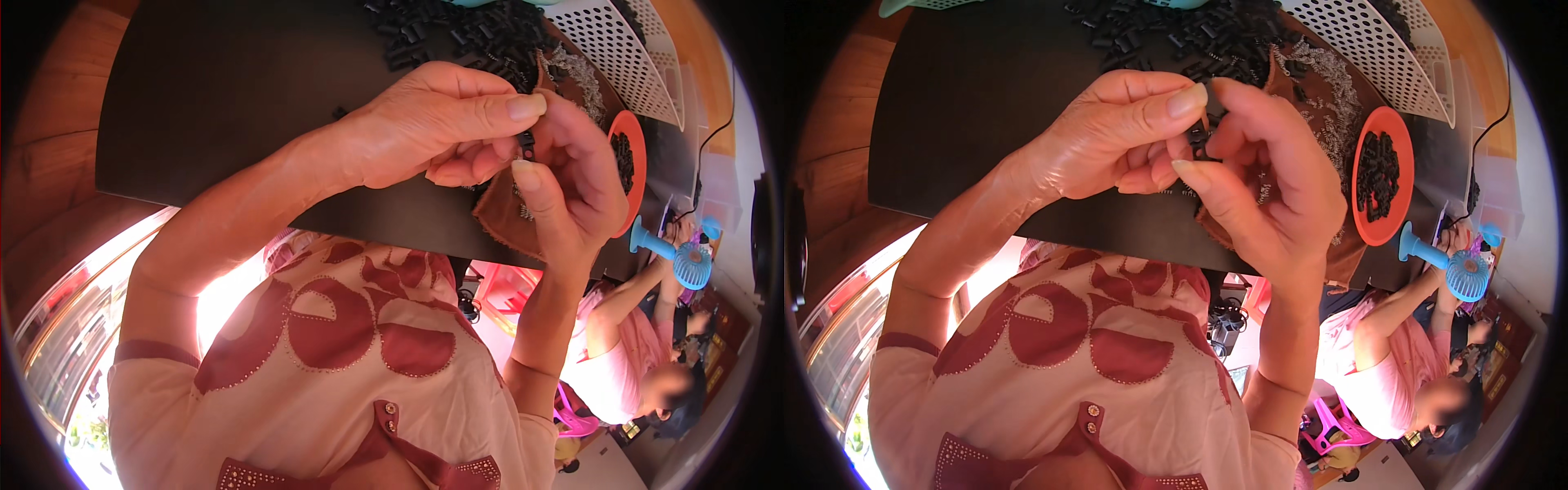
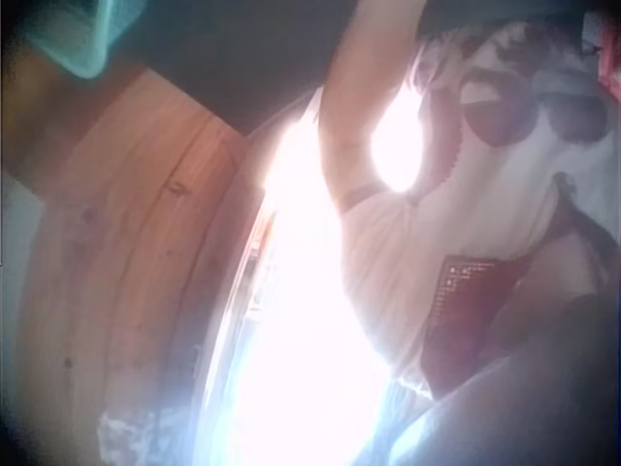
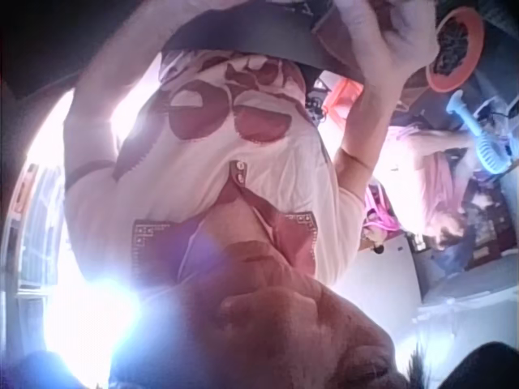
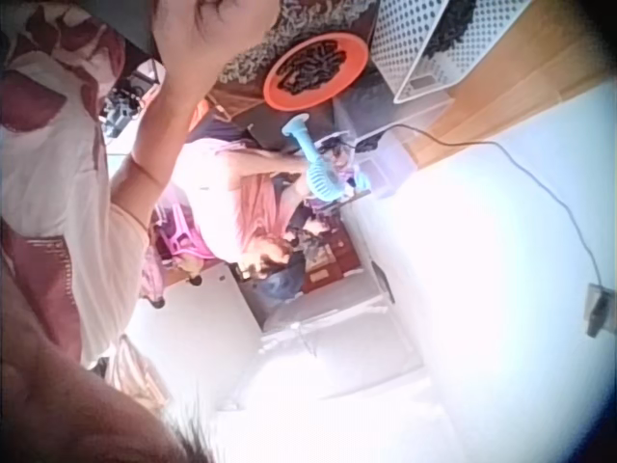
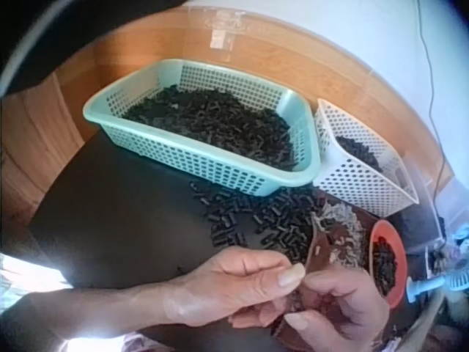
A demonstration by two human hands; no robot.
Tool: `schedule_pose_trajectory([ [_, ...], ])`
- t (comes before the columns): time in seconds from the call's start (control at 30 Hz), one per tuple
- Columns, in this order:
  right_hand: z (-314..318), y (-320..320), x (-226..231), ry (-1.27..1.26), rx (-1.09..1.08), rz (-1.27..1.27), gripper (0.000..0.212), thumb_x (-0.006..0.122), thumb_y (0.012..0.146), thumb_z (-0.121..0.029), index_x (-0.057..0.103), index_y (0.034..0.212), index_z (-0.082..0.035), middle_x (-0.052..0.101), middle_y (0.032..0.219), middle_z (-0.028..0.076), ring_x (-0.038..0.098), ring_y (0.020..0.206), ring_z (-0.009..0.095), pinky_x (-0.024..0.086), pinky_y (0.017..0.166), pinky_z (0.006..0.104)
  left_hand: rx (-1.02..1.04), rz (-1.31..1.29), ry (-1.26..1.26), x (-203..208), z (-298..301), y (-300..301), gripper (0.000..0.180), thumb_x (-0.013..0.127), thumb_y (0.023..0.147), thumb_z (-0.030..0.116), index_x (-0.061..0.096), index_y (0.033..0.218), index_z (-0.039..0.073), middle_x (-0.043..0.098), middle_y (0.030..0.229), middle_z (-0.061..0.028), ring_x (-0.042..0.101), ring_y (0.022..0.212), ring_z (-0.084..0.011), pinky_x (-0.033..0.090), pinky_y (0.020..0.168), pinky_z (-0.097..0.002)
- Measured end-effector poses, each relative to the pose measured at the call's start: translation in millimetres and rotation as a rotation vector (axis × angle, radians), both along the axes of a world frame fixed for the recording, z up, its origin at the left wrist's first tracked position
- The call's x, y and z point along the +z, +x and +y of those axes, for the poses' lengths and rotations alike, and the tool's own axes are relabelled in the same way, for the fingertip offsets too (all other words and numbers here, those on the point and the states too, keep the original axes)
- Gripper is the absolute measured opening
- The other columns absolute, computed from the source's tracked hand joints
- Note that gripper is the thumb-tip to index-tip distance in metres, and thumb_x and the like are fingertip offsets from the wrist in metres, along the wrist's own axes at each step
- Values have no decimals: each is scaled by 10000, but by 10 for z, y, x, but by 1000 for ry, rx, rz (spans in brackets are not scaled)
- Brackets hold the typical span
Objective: The person assembles small components by picking up plastic parts and metal pieces from the table and fitting them together by hand.
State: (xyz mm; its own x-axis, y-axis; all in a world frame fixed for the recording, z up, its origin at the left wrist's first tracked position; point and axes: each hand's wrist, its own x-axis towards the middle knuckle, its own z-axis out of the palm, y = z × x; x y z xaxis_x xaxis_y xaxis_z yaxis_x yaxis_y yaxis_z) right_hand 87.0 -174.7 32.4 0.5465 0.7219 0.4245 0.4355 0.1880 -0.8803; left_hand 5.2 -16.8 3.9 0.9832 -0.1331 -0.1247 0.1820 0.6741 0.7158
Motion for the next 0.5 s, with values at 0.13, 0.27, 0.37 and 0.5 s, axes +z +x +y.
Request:
schedule_pose_trajectory([
  [0.13, 12, 76, 56, -134, 28, -297, 317, 791, 727, -49, 632, 996, 7, 519, 743, 11, 407, 551, 42, 303, 465, 193, -14, 3, -13, -15, 7, -10, 342, 596, 938, 387, 596, 854, 56, 579, 615, -13, 502, 469, -68, 325, 365, -212],
  [0.27, 18, 58, 13, -108, -15, -318, 282, 812, 701, -87, 620, 894, -16, 484, 681, 6, 398, 524, 58, 286, 453, 199, -42, 41, -18, -21, -24, -6, 367, 617, 920, 404, 599, 813, 54, 534, 562, -9, 475, 431, -75, 304, 344, -213],
  [0.37, 45, 32, -71, -59, -23, -280, 284, 817, 690, -87, 583, 840, -30, 458, 641, -1, 384, 505, 60, 278, 445, 201, -70, 53, -14, -14, -19, -14, 379, 621, 916, 411, 590, 787, 56, 506, 543, -11, 459, 416, -83, 290, 331, -216],
  [0.5, 42, 41, -65, -37, -53, -351, 313, 825, 680, -93, 540, 800, -43, 423, 594, -7, 348, 466, 57, 263, 420, 206, -117, 58, -43, 22, -37, -3, 397, 623, 913, 419, 567, 758, 58, 486, 530, -22, 444, 402, -96, 270, 313, -222],
])
